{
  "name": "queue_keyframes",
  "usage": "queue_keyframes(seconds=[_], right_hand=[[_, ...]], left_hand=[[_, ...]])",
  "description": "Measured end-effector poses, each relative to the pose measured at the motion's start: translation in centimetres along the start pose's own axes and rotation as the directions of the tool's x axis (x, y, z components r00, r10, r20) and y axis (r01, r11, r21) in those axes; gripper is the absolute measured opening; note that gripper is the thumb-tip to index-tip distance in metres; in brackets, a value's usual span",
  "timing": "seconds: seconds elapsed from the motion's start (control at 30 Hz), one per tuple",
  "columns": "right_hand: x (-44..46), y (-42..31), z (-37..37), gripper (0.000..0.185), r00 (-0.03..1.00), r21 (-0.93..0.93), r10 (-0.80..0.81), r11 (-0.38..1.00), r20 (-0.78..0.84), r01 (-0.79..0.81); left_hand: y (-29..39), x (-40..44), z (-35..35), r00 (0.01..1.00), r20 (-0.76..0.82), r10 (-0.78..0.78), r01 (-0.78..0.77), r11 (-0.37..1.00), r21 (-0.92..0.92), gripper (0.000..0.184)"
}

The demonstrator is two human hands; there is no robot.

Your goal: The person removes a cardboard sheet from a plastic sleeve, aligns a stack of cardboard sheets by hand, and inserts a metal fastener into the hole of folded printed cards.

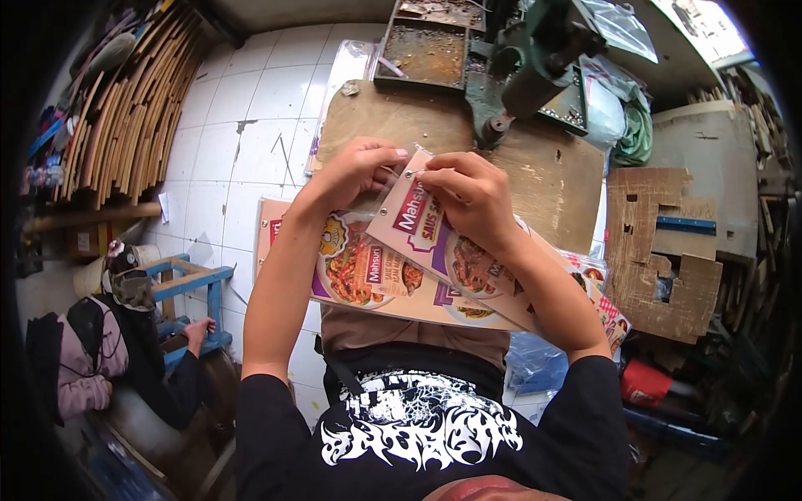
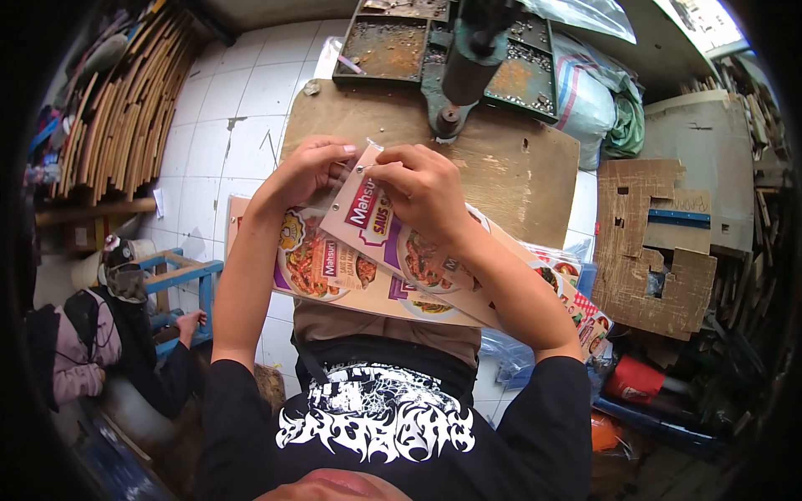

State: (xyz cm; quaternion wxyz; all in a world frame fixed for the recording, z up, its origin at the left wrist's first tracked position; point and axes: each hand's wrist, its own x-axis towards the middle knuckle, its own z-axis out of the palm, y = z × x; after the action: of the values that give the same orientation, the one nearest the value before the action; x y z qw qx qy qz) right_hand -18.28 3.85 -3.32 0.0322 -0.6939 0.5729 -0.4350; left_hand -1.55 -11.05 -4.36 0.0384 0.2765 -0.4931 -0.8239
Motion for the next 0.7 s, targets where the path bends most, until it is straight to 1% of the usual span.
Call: queue_keyframes(seconds=[0.07,0.1,0.13,0.2,0.23,0.3,0.43,0.5,0.53,0.6,0.7], right_hand=[[0.21,-0.18,0.05,0.022,1.0,-0.01,0.022,1.0,-0.006,-0.022],[0.35,-0.19,0.02,0.022,1.0,-0.014,0.009,1.0,0.0,-0.009],[0.41,-0.21,0.07,0.022,1.0,-0.013,0.004,1.0,0.014,-0.004],[0.48,-0.29,0.22,0.023,1.0,-0.027,0.002,1.0,0.002,-0.002],[0.57,-0.43,0.35,0.023,1.0,-0.025,-0.001,1.0,0.012,0.001],[0.71,-0.65,0.49,0.024,0.999,-0.048,0.028,0.998,-0.038,-0.029],[0.63,-0.19,0.57,0.025,1.0,-0.055,0.007,0.998,0.007,-0.006],[0.58,-0.17,0.51,0.027,0.999,-0.088,-0.01,0.996,0.04,0.014],[0.6,-0.21,0.48,0.027,0.999,-0.089,-0.011,0.996,0.045,0.015],[0.64,-0.34,0.42,0.03,0.997,-0.139,-0.04,0.989,0.064,0.049],[0.68,-0.49,0.39,0.032,0.995,-0.188,-0.061,0.979,0.08,0.075]], left_hand=[[-0.07,0.13,-0.33,1.0,0.011,-0.019,0.019,1.0,-0.016,0.032],[0.13,0.05,-0.29,0.999,-0.009,-0.052,0.052,0.999,-0.003,0.031],[0.26,0.0,-0.28,0.999,-0.014,-0.047,0.047,0.999,-0.016,0.031],[0.31,0.01,-0.31,0.999,0.04,-0.025,0.025,0.999,-0.023,0.028],[0.24,0.1,-0.36,0.999,0.037,-0.022,0.023,0.999,-0.033,0.028],[0.05,0.31,-0.46,0.998,0.054,-0.031,0.03,0.999,0.02,0.035],[-0.08,0.49,-0.62,0.997,0.055,-0.048,0.045,0.998,0.049,0.034],[0.23,0.3,-0.2,0.997,0.033,-0.067,0.066,0.997,0.034,0.026],[0.38,0.23,-0.04,0.997,0.033,-0.065,0.064,0.998,0.029,0.026],[0.56,0.14,0.14,0.995,0.052,-0.084,0.081,0.996,0.047,0.023],[0.3,0.32,-0.15,0.995,0.064,-0.071,0.067,0.996,0.064,0.022]])
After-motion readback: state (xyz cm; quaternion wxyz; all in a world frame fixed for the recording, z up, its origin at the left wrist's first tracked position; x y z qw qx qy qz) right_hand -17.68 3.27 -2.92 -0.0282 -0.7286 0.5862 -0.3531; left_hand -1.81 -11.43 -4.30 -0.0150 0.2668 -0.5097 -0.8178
